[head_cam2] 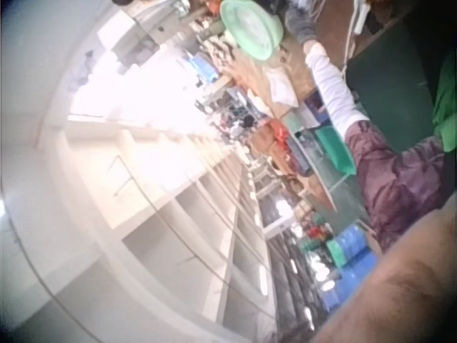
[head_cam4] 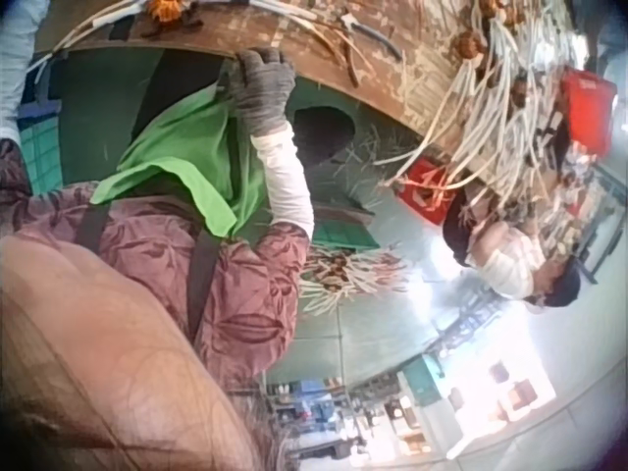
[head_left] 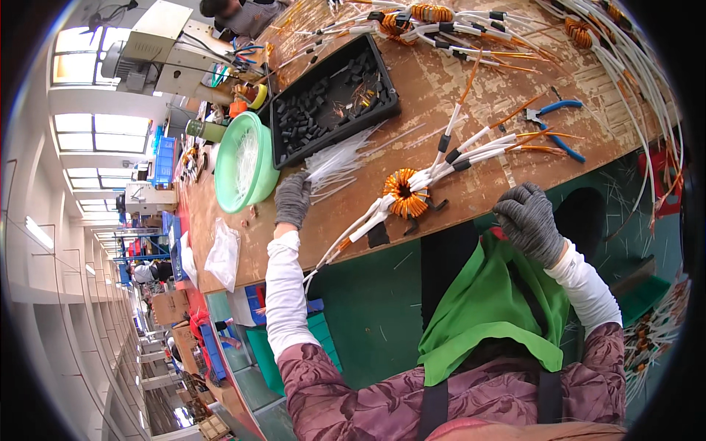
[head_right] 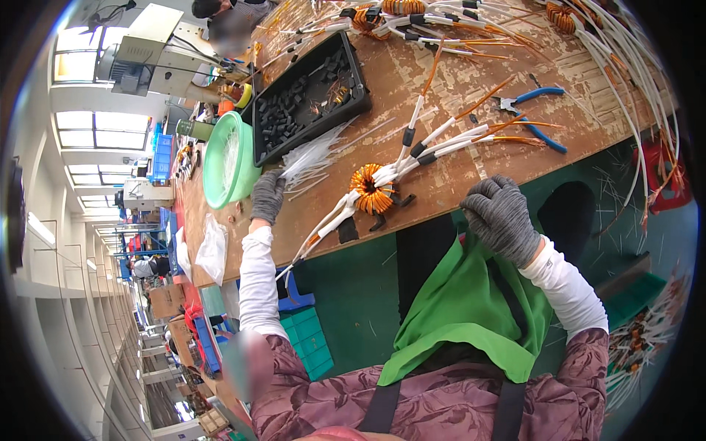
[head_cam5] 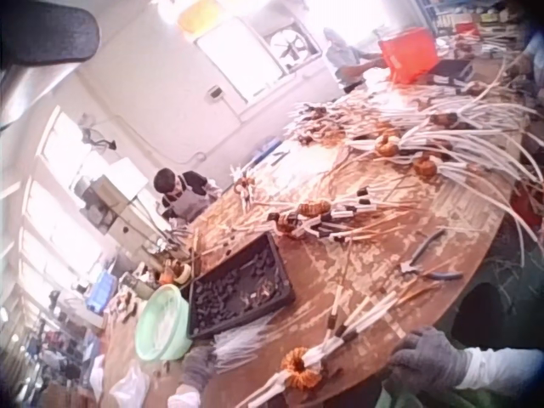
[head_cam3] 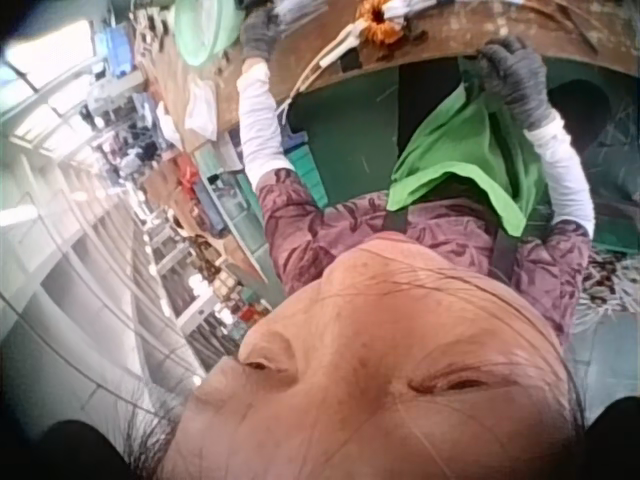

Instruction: Assembling wire harnesses using zip ties and pliers at an industrial workstation.

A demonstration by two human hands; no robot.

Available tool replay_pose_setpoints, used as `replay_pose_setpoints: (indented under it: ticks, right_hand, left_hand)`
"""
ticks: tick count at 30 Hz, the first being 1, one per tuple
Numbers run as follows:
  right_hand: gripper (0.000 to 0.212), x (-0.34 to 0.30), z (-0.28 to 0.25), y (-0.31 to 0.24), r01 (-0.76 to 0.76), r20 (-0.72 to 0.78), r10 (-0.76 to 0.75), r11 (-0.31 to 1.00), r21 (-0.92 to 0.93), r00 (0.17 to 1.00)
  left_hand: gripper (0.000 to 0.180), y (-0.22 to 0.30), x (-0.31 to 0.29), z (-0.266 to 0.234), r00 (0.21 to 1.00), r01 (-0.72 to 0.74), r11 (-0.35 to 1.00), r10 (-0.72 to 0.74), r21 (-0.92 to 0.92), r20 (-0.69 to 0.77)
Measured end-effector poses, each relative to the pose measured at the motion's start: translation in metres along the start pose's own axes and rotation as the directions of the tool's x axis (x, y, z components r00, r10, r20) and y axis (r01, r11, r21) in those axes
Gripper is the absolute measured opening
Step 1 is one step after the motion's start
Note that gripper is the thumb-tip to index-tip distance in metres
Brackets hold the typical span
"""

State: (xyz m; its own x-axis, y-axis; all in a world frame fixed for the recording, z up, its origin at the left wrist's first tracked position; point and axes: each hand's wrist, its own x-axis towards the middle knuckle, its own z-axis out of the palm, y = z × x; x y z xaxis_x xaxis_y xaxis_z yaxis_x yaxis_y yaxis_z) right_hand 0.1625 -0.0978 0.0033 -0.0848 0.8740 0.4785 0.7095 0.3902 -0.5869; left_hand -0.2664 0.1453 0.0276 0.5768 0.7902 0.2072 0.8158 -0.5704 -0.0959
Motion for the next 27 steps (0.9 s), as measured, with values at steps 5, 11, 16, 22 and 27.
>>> replay_pose_setpoints:
  ticks: [5, 11, 16, 22, 27]
  right_hand:
    - [0.014, 0.0, 0.004, -0.003, -0.004, 0.014, 0.004, 1.0, 0.021, 1.0]
    - [0.015, -0.006, 0.007, -0.002, 0.012, 0.005, -0.012, 1.0, -0.009, 1.0]
    - [0.015, -0.004, 0.01, 0.0, 0.029, 0.004, -0.029, 1.0, 0.002, 1.0]
    - [0.013, 0.011, 0.005, -0.015, -0.02, -0.045, 0.02, 1.0, -0.012, 0.999]
    - [0.015, 0.056, 0.029, -0.056, 0.027, -0.14, 0.028, 0.927, 0.375, 0.99]
  left_hand:
    - [0.019, -0.005, 0.001, -0.02, 0.998, 0.061, 0.969, -0.056, -0.241, 0.029]
    - [0.017, -0.008, 0.002, -0.029, 0.971, 0.238, 0.931, -0.223, -0.276, 0.084]
    - [0.018, -0.023, -0.006, -0.034, 0.94, 0.329, 0.873, -0.338, -0.359, 0.039]
    - [0.016, 0.003, -0.006, -0.064, 0.829, 0.346, 0.383, -0.552, -0.857, 0.088]
    - [0.013, 0.069, -0.002, -0.07, 0.83, 0.114, -0.235, -0.511, -0.965, 0.223]
